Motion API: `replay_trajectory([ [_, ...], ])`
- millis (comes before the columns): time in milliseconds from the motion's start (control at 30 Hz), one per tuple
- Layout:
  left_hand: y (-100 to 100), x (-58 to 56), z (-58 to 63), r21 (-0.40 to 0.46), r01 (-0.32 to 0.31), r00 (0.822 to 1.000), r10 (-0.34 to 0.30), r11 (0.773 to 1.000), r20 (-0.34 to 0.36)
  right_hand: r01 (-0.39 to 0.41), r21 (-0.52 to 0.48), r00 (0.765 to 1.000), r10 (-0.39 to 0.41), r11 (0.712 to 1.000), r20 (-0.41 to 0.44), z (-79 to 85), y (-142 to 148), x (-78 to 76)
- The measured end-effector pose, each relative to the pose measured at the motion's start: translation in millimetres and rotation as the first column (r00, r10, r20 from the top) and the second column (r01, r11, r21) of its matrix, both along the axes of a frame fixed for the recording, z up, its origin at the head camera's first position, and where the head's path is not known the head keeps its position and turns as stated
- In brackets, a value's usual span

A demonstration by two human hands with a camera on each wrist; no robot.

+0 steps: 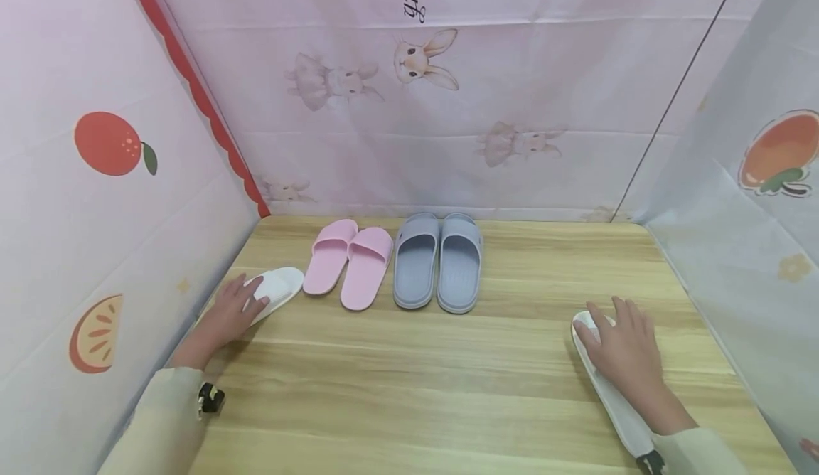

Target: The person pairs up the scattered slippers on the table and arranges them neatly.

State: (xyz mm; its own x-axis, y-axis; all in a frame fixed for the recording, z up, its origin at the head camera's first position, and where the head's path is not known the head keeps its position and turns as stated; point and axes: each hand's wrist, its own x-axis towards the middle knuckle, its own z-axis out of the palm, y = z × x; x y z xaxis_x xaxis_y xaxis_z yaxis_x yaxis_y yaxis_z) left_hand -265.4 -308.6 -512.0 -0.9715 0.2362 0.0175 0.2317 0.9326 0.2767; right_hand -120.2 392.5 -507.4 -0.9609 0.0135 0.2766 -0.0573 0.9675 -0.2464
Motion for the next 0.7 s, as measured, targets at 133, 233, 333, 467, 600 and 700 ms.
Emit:
replay_trajectory([
  [133,-0.8,-0.5,4.0,0.056,0.006,1.0,-0.007,0.998,0.029,0.0,-0.03,1.0,0.0,1.0,0.01,-5.4,1.2,8.2],
  [233,-0.8,-0.2,7.0,0.071,0.019,1.0,-0.02,0.997,0.003,0.017,-0.049,0.999,-0.015,0.999,0.05,-8.3,1.7,13.0],
  [333,-1.5,-1.7,7.9,0.079,0.02,1.0,-0.019,0.997,-0.015,0.044,-0.062,0.994,-0.037,0.997,0.105,-9.4,2.5,18.0],
  [467,-2.6,-5.9,6.1,0.11,0.003,1.0,-0.004,0.994,0.008,0.062,-0.076,0.986,-0.05,0.995,0.162,-7.9,4.3,25.0],
  [600,-0.6,-9.9,6.0,0.141,-0.044,0.997,0.033,0.989,0.076,0.052,-0.081,0.984,-0.037,0.995,0.172,-4.2,6.7,33.8],
  [700,1.5,-10.8,7.6,0.139,-0.07,0.992,0.054,0.988,0.113,0.043,-0.075,0.985,-0.03,0.996,0.173,-1.2,8.0,40.6],
])
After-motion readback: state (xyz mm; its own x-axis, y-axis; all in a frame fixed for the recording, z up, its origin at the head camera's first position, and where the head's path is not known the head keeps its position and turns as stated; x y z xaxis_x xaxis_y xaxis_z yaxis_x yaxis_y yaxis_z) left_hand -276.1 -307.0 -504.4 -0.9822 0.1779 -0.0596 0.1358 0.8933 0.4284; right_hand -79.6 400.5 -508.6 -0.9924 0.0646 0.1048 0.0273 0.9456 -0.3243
